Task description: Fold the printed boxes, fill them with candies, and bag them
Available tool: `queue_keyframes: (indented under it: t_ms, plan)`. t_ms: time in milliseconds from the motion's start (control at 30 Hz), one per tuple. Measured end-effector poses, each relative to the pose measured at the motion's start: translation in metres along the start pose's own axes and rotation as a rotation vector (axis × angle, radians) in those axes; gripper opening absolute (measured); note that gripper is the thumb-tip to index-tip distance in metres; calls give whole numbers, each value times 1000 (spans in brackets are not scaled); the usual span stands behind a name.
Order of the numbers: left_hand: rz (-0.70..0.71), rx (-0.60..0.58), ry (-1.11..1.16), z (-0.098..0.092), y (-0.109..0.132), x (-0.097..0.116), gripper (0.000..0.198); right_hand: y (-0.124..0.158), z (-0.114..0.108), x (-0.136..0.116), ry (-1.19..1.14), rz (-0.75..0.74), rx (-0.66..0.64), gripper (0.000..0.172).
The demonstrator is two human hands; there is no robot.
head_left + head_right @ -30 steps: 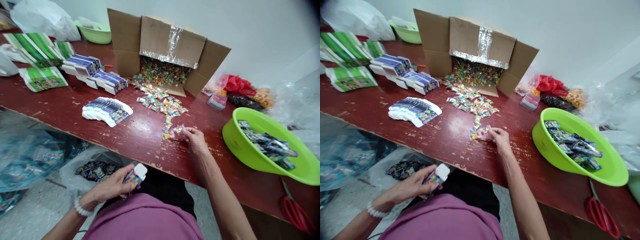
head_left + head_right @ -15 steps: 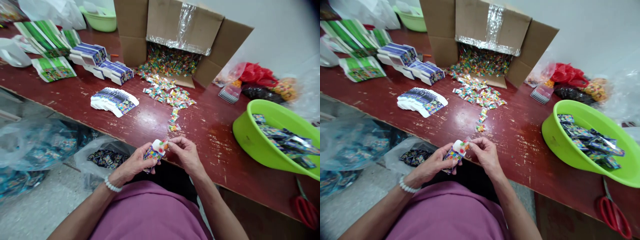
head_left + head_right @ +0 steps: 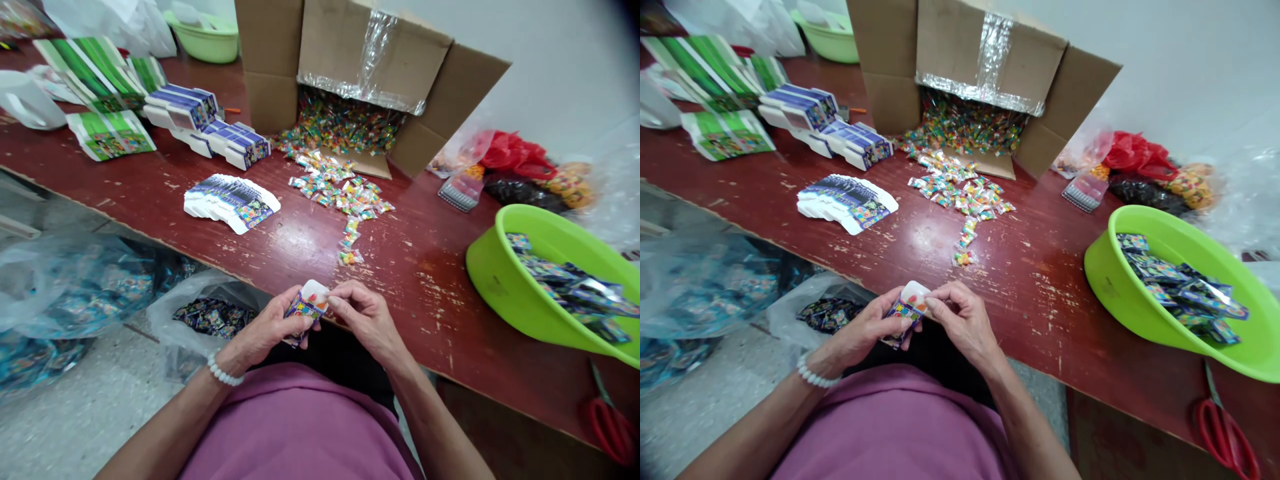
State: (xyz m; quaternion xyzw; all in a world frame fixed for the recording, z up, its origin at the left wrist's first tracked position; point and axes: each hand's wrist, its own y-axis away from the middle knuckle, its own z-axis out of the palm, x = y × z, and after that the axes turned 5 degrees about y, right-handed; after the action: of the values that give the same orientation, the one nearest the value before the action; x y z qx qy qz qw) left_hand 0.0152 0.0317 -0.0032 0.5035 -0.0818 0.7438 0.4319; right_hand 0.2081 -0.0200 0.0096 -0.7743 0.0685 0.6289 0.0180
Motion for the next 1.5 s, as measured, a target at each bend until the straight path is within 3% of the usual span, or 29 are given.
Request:
queue_keyframes:
  t_ms: [67,167,267,367,567,700,900,1000,1133,1200,1300,1433,1500]
  plan:
    - [-4,40,90,0,-1,0,40,1,2,-1,7,-30,-24,24]
    - [-32,134,201,2,-3,0,53,-2,9,-1,-198,111,41,25]
    - [-30,182,197,4,-3,0,47,-5,18,1,-321,194,17,34]
    - [25,214,148,5,-1,-3,38,-6,29,4,-310,187,-60,30]
    - [-1,232,199,5,1,-7,34,2,37,7,-93,-57,69,18]
    - [-107,163,284,2,1,-9,44,2,27,3,-29,-113,-32,16]
    - [-92,207,315,5,0,-6,47,2,20,2,108,-307,-142,15]
    - [-62,221,226,7,0,-5,45,3,24,8,90,-245,-135,10]
    - [17,318,-14,5,-1,-9,44,0,31,17,-75,-4,-160,15]
    - [31,351,-96,4,-2,-11,49,-3,32,18,-60,8,-164,18]
    - [5,310,-108,3,-2,-13,59,-7,33,15,-39,-52,-107,12]
    - [-58,275,-79,2,-1,-12,68,-10,36,12,-355,88,-195,18]
    - [-68,289,-61,1,-1,-12,66,-10,39,12,-387,113,-211,20]
